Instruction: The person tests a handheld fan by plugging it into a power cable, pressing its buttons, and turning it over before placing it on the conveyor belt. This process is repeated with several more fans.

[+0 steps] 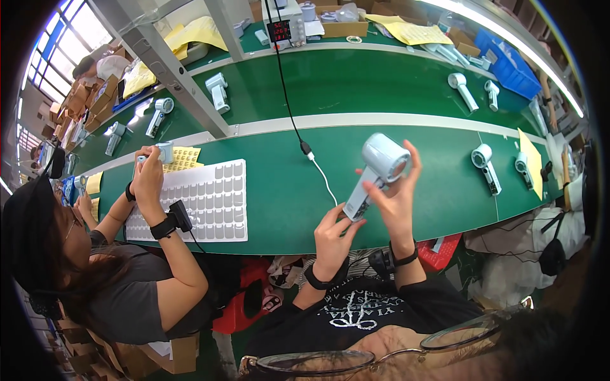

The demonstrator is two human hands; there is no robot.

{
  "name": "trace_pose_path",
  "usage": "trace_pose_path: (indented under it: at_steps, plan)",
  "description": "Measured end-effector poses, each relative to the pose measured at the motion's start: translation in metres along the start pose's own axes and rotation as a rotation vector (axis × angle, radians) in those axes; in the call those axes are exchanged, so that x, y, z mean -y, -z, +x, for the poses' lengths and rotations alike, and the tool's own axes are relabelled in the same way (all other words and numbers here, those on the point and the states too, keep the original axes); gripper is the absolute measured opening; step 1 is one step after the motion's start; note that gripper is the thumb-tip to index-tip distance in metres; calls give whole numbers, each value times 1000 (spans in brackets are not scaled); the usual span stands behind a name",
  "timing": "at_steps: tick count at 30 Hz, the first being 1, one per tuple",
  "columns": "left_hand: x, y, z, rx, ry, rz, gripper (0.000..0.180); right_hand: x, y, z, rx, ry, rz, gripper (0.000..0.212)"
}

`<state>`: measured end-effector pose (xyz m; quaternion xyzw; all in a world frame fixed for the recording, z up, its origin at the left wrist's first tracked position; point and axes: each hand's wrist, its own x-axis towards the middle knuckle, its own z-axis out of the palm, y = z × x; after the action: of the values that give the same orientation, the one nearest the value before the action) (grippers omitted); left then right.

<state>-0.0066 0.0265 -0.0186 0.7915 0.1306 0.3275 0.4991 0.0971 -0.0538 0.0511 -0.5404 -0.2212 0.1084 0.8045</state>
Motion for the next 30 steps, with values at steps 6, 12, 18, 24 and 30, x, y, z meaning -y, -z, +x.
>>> trace_pose_path:
  at_steps: [6, 12, 18, 24, 30]
  plan:
    - [8, 12, -16, -2, -99, 266, 14, 36, 37, 32, -500, 838, -485, 64]
    - [2, 21, -2, -36, -155, 190, 13, 98, 46, 57, -127, 798, -238, 58]
    - [16, 26, -4, -62, -64, 186, 13, 86, 68, 143, 10, 441, -373, 61]
    - [12, 39, 3, 72, 76, 23, 11, -21, 111, 268, 75, 518, -1284, 75]
    - [24, 52, 11, 56, 121, -110, 14, -105, 86, 331, 265, 197, -1766, 84]
